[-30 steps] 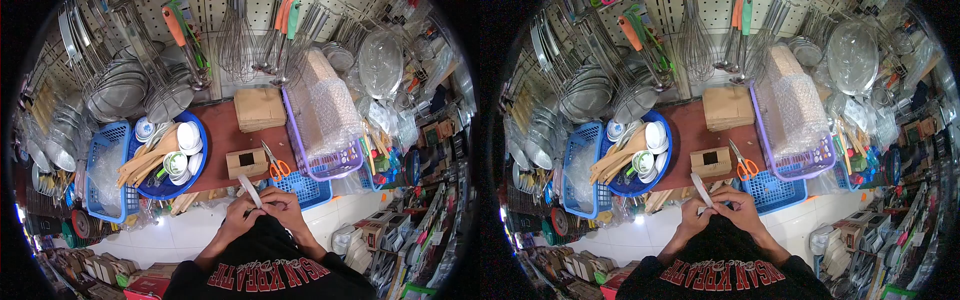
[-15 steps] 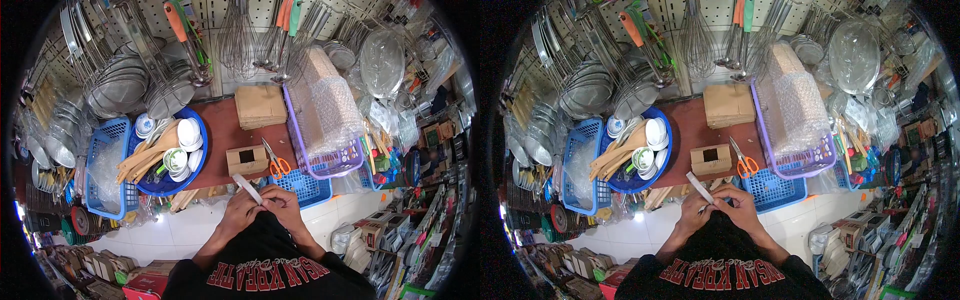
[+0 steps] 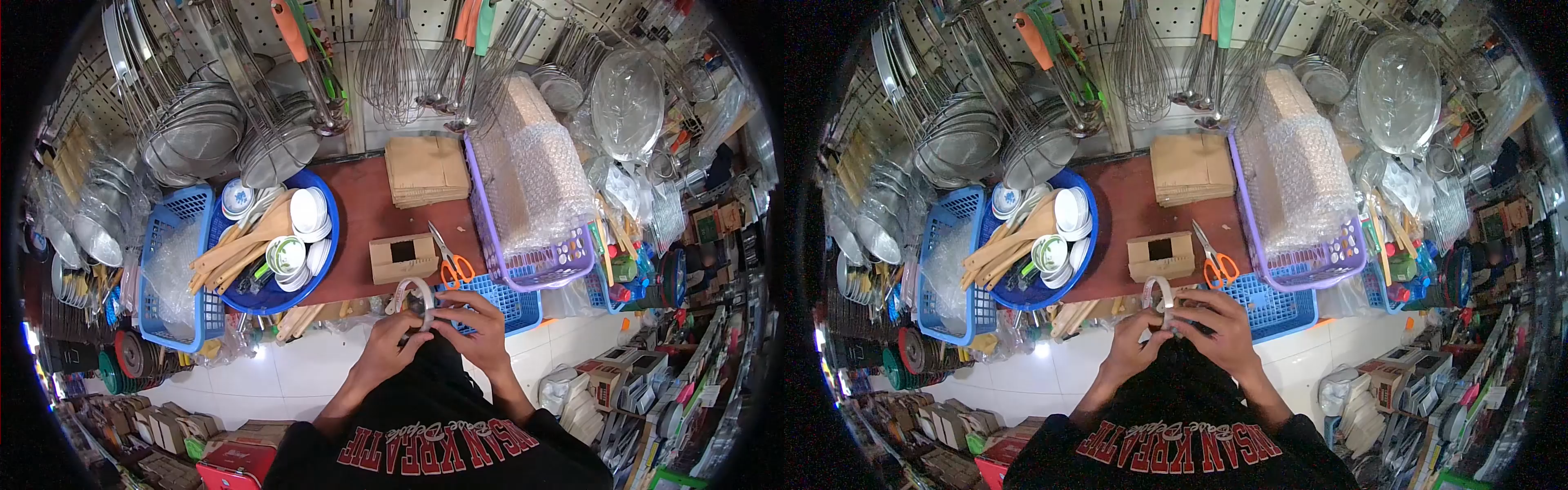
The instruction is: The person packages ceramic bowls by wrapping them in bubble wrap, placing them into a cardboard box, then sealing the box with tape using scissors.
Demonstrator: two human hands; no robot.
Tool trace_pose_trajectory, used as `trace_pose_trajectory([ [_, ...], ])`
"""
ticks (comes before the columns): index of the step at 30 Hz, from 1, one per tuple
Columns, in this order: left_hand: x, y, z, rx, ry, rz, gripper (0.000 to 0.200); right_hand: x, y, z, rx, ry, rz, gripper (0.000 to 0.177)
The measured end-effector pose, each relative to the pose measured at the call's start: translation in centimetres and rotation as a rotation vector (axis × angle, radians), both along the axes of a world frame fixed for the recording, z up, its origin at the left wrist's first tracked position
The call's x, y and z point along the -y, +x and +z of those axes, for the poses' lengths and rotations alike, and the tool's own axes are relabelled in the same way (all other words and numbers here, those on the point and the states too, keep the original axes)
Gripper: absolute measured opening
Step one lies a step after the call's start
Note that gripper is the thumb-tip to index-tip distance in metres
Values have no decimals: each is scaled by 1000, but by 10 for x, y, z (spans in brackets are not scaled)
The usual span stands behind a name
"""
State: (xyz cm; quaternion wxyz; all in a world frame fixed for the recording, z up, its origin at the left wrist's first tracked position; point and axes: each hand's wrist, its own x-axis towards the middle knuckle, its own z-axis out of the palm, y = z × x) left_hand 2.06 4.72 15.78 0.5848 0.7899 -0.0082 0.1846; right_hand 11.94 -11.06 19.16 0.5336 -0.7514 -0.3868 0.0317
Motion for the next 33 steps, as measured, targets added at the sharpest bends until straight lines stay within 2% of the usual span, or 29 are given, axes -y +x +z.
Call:
trace_pose_trajectory([
  [3,1,1,3,-72,-24,-14,19,2,5,0,225,-61,-16,24],
  [9,9,3,-3,-115,-40,20,15,-4,8,5,387,-115,-42,20],
  [12,11,3,-3,-154,-71,17,16,-1,7,-8,202,-120,1,18],
  [15,10,-3,-9,-107,-57,46,19,4,3,-4,-301,-162,-92,11],
  [18,8,-4,-21,11,3,86,23,6,9,-15,-449,-51,-67,15],
  [19,7,-4,-23,52,27,102,24,5,9,-17,-443,-32,-50,16],
  [22,10,-3,-24,-113,-11,137,8,3,8,-22,-448,-49,-24,17],
  [24,13,0,-24,-189,-143,118,22,7,7,-29,-487,-160,-26,17],
  [28,12,2,-28,-331,-283,-28,50,8,2,-41,-542,-189,18,14],
  [31,12,4,-17,-532,-480,-71,48,11,0,-40,-526,-199,58,11],
  [33,19,4,-27,-382,-361,-27,48,12,-2,-49,-473,-122,46,15],
])
